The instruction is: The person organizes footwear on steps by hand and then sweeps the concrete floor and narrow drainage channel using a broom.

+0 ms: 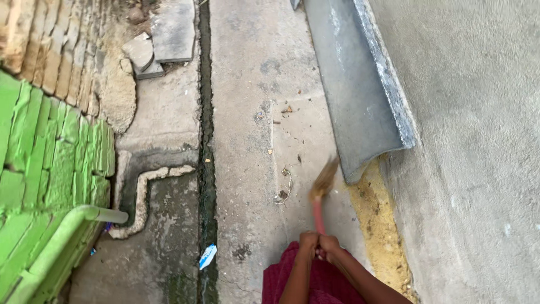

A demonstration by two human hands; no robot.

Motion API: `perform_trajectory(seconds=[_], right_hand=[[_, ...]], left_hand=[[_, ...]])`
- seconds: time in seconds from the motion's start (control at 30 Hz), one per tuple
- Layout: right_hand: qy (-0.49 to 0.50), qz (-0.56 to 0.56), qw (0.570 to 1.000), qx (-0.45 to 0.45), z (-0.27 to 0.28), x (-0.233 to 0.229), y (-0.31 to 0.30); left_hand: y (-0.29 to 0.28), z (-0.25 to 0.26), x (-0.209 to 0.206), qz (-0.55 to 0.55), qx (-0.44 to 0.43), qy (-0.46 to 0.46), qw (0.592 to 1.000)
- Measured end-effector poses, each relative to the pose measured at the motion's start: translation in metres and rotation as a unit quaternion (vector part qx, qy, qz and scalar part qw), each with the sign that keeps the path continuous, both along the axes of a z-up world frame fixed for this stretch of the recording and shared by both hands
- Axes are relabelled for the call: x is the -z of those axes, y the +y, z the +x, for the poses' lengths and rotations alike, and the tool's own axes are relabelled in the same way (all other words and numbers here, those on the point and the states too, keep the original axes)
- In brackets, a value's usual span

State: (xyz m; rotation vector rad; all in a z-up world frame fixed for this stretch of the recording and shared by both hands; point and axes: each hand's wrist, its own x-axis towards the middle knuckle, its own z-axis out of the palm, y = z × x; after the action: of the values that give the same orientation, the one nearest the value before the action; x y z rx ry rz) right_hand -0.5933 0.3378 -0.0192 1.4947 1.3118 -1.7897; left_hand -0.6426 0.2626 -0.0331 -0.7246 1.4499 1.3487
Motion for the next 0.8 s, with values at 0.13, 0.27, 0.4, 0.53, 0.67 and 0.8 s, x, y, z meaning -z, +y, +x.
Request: perform_trajectory(seconds=[0.13,0.27,0.4,0.53,0.67,0.8], right_hand=[[0.108,0.025,0.992,-0.059,0.008,-0.015,0.02],[0.173,0.181,0.954,-0.164,0.042,-0.05,0.024],[0.223,0.192,0.906,-0.303,0.083,-0.077,0.022],[0.308,0.186,0.789,-0.499,0.125,-0.072,0.026],[0.152,0.171,0.666,-0.71,0.146,-0.035,0.015],[0.01,0.179,0.669,-0.721,0.141,0.003,0.052]], left_hand=[[0.012,0.019,-0.011,0.034,-0.086,0.055,0.994],[0.004,0.053,-0.033,0.112,-0.128,0.055,0.984],[-0.01,0.122,-0.055,0.162,-0.209,0.062,0.962],[-0.003,0.2,-0.057,0.147,-0.411,0.076,0.896],[0.004,0.248,-0.039,0.119,-0.56,-0.049,0.819],[0.043,0.233,-0.013,0.118,-0.547,-0.178,0.809]])
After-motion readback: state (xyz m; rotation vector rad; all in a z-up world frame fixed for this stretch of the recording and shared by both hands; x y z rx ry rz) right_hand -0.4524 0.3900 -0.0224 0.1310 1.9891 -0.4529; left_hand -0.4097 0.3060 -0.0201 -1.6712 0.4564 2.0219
